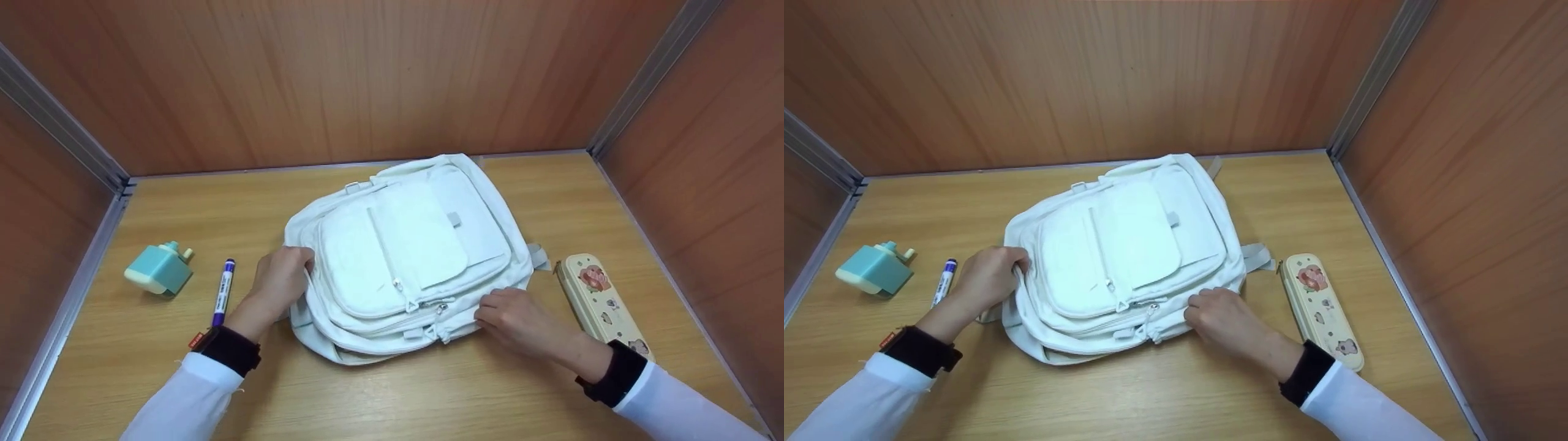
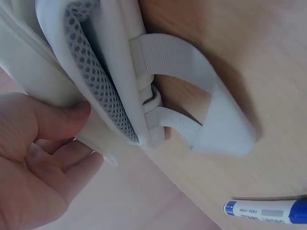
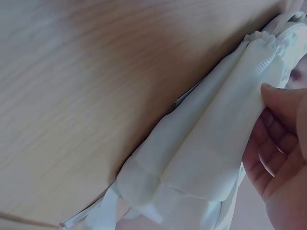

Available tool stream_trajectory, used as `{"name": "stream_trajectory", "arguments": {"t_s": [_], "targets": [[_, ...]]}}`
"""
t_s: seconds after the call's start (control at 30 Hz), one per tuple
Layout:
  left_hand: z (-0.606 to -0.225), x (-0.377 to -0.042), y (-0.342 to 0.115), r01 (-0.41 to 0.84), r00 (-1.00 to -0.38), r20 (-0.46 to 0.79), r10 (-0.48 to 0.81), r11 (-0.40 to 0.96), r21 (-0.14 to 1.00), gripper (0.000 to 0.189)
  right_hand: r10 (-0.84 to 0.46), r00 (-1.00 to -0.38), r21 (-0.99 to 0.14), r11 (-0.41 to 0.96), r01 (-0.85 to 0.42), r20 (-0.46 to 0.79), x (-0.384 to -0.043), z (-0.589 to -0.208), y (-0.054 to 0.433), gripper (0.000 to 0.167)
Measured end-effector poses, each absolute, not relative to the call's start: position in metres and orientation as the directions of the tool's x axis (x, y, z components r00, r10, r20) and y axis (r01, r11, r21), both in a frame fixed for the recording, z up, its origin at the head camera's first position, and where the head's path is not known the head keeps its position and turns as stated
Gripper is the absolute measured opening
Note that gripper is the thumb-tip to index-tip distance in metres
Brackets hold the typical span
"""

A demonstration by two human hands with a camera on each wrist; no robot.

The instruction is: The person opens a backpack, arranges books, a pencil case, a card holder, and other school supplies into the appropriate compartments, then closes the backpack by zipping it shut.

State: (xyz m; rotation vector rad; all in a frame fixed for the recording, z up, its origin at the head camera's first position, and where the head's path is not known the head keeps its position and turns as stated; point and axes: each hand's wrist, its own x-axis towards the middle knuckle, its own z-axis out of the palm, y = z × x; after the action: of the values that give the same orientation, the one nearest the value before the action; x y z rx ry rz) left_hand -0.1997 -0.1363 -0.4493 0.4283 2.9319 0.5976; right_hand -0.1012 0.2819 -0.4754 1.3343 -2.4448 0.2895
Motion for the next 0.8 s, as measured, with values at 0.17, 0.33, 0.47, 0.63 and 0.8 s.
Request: {"name": "stream_trajectory", "arguments": {"t_s": [0.17,0.33,0.47,0.63,0.8], "targets": [[-0.45,-0.214,-0.135,0.279,-0.953,-0.009,0.304,0.883,0.378,0.027,-0.778,-0.485,-0.038,0.514,-0.857,0.401,-0.098,-0.476,0.274,0.012],[-0.455,-0.226,-0.132,0.319,-0.946,0.066,0.316,0.879,0.355,0.027,-0.774,-0.474,-0.055,0.499,-0.865,0.42,-0.097,-0.477,0.268,0.012],[-0.46,-0.234,-0.129,0.338,-0.941,0.115,0.318,0.879,0.337,0.027,-0.769,-0.491,-0.065,0.512,-0.856,0.409,-0.095,-0.477,0.264,0.011],[-0.468,-0.242,-0.126,0.351,-0.936,0.147,0.32,0.881,0.319,0.024,-0.761,-0.528,-0.079,0.542,-0.837,0.378,-0.095,-0.478,0.261,0.007],[-0.471,-0.245,-0.125,0.358,-0.933,0.165,0.32,0.879,0.317,0.023,-0.743,-0.562,-0.111,0.564,-0.818,0.363,-0.096,-0.479,0.26,0.006]]}}
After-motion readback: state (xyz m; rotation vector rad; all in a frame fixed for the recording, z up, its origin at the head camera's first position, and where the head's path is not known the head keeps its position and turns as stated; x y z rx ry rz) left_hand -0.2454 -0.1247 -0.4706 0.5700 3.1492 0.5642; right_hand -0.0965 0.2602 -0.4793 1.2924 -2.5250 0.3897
